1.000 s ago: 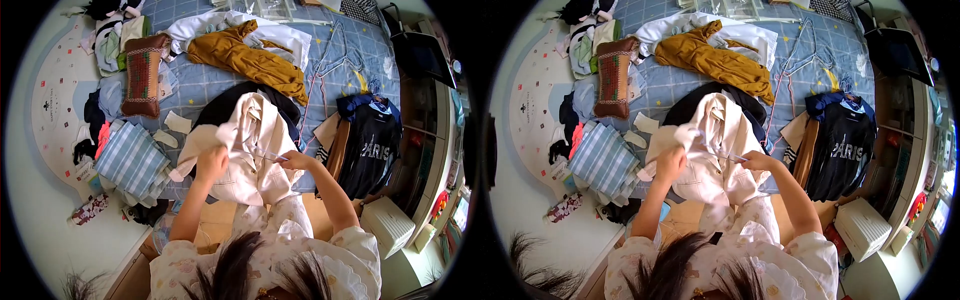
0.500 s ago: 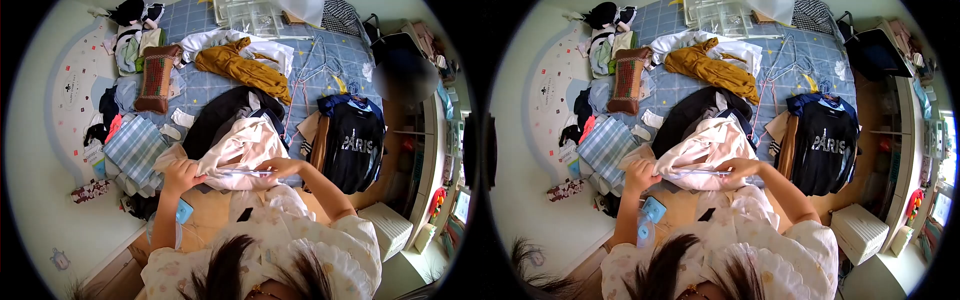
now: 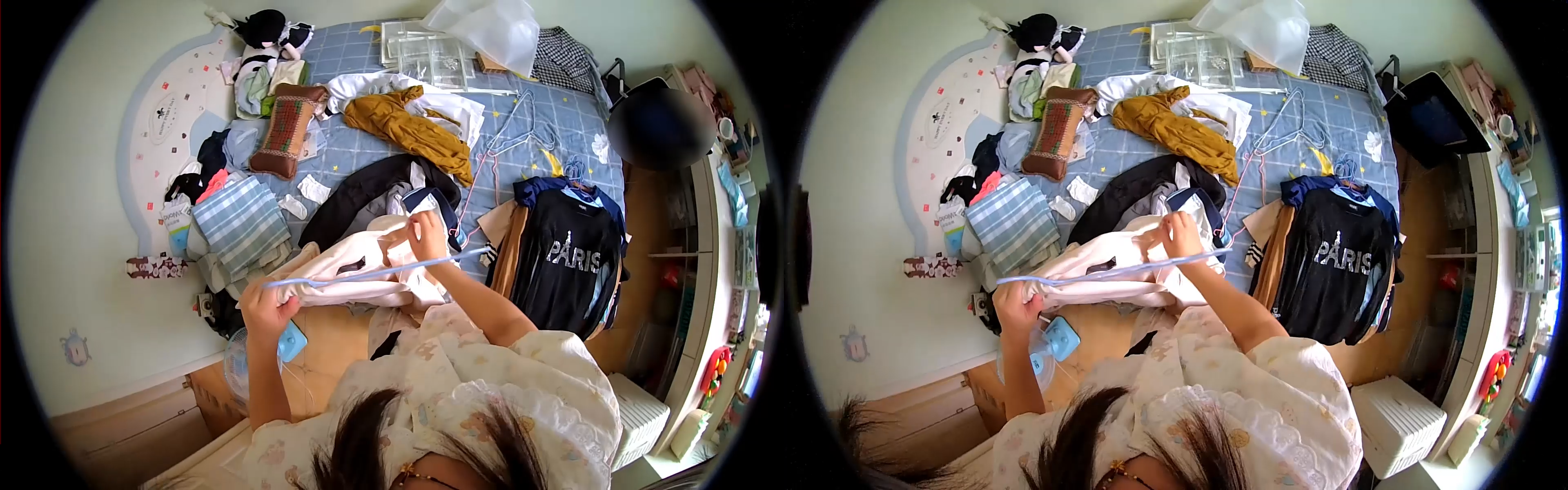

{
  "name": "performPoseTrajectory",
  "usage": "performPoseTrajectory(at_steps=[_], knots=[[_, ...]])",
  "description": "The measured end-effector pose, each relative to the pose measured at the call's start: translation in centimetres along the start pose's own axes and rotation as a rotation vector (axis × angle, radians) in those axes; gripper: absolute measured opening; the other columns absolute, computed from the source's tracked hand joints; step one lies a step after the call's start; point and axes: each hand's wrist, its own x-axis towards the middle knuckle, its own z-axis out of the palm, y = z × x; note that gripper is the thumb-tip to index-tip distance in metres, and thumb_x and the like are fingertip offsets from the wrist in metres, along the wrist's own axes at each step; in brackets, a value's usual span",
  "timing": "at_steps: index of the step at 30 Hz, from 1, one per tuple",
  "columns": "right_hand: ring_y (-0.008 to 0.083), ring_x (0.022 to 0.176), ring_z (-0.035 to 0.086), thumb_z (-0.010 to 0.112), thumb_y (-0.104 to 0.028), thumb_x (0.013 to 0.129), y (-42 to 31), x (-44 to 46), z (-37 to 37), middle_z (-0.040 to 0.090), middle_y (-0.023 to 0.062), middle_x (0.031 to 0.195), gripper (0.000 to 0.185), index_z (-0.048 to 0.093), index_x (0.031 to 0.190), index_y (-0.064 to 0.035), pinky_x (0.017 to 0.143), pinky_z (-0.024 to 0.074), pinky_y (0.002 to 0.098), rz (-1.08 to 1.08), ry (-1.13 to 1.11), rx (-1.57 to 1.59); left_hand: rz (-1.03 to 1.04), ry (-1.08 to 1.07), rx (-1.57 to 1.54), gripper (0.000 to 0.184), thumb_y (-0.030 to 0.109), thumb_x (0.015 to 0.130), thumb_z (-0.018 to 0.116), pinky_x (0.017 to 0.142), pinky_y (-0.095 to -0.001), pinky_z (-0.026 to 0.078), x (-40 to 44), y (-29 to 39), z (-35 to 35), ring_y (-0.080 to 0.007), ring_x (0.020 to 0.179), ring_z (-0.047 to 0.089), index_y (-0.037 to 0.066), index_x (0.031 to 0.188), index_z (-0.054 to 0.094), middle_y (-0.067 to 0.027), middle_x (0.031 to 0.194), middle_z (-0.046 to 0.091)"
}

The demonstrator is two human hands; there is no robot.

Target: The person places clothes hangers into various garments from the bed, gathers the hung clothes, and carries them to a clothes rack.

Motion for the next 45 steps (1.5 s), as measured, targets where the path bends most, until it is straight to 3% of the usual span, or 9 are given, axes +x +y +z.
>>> performPoseTrajectory(at_steps=[6, 16, 21, 24, 25, 30, 34, 43, 45], knots=[[0.0298, 0.074, 0.058, 0.052, -0.005, 0.087, -3.1, 1.8, -1.6, 0.057, 0.017, 0.084, 0.01, 0.049, 0.095, -0.0012, 0.067, 0.0467, 0.0346, 0.193, 0.155, 0.267, -0.13, 0.037, 0.0, 0.048, 0.043, 0.082, 0.063, 0.048, -0.042, 0.036, -2.1, 1.2, -2.9, -0.0361, 0.054, 0.048, 0.001, 0.067, 0.044, -0.0161, 0.062, 0.046], [0.0289, 0.074, 0.064, 0.051, -0.01, 0.093, -10.7, 4.4, -13.8, 0.065, 0.0164, 0.088, 0.013, 0.055, 0.104, -0.0037, 0.068, 0.0484, 0.0325, -0.156, 0.065, 0.192, 0.127, 0.165, 0.377, 0.035, 0.034, 0.079, 0.066, 0.054, -0.0389, 0.043, -4.4, -2.9, -8.5, -0.0311, 0.063, 0.053, 0.004, 0.072, 0.049, -0.0107, 0.073, 0.053], [0.0098, 0.055, 0.04, 0.051, -0.005, 0.092, -18.5, 2.0, -17.4, 0.046, 0.0047, 0.06, 0.017, 0.054, 0.109, -0.0035, 0.052, 0.0352, 0.0255, -0.178, 0.196, 0.153, 0.139, 0.13, 0.434, 0.026, 0.018, 0.071, 0.073, 0.058, -0.0397, 0.045, -5.1, -1.3, -10.1, -0.0308, 0.069, 0.056, 0.004, 0.076, 0.051, -0.0106, 0.078, 0.055], [0.0107, 0.054, 0.039, 0.051, -0.005, 0.092, -25.3, 0.2, -19.0, 0.045, 0.0062, 0.059, 0.019, 0.054, 0.11, -0.0047, 0.051, 0.0343, 0.0261, -0.19, 0.279, 0.067, 0.039, 0.121, 0.361, 0.02, 0.016, 0.076, 0.069, 0.056, -0.0409, 0.044, -4.5, 1.4, -9.4, -0.0302, 0.067, 0.056, 0.005, 0.079, 0.053, -0.0112, 0.077, 0.055], [0.0343, 0.063, 0.058, 0.051, -0.008, 0.091, -27.8, -0.8, -19.7, 0.058, 0.0164, 0.069, 0.022, 0.052, 0.114, -0.0083, 0.058, 0.0451, 0.0385, -0.188, 0.261, 0.004, 0.007, 0.138, 0.312, 0.021, 0.018, 0.077, 0.069, 0.055, -0.0401, 0.044, -4.3, 2.5, -9.3, -0.0305, 0.066, 0.056, 0.005, 0.077, 0.052, -0.0108, 0.075, 0.055], [0.0301, 0.086, 0.063, 0.059, -0.003, 0.084, -34.3, -6.3, -22.8, 0.066, 0.013, 0.094, 0.033, 0.058, 0.116, -0.0091, 0.075, 0.049, 0.0335, -0.471, -0.092, 0.183, -0.22, 0.252, -0.082, 0.025, 0.019, 0.081, 0.067, 0.053, -0.0395, 0.042, -4.2, 5.7, -10.5, -0.0345, 0.061, 0.055, 0.003, 0.074, 0.05, -0.0134, 0.069, 0.056], [0.0332, 0.11, 0.054, 0.062, -0.006, 0.081, -36.1, -6.9, -28.7, 0.06, 0.0132, 0.116, 0.042, 0.055, 0.122, -0.0087, 0.096, 0.042, 0.0401, -0.836, 0.272, -0.564, -0.084, 0.37, -0.251, 0.019, 0.017, 0.083, 0.066, 0.053, -0.0393, 0.042, -4.2, 5.7, -13.3, -0.0359, 0.061, 0.056, 0.002, 0.08, 0.054, -0.016, 0.069, 0.057], [0.0335, 0.076, 0.059, 0.056, -0.009, 0.083, -37.1, -11.7, -31.8, 0.061, 0.0104, 0.083, 0.011, 0.054, 0.094, -0.0078, 0.065, 0.0488, 0.0398, -0.612, 0.049, -0.682, 0.43, 0.52, -0.128, 0.015, 0.012, 0.084, 0.06, 0.066, -0.0412, 0.047, -1.4, 6.0, -17.0, -0.0338, 0.08, 0.061, -0.001, 0.091, 0.058, -0.0175, 0.091, 0.061], [0.0334, 0.078, 0.059, 0.056, -0.009, 0.083, -36.2, -12.7, -32.5, 0.062, 0.0103, 0.084, 0.011, 0.055, 0.094, -0.0078, 0.065, 0.0491, 0.0395, -0.551, 0.099, -0.693, 0.243, 0.511, -0.241, 0.015, 0.012, 0.085, 0.058, 0.069, -0.0367, 0.048, -1.8, 5.5, -18.0, -0.0329, 0.08, 0.06, -0.001, 0.093, 0.06, -0.0156, 0.089, 0.062]])
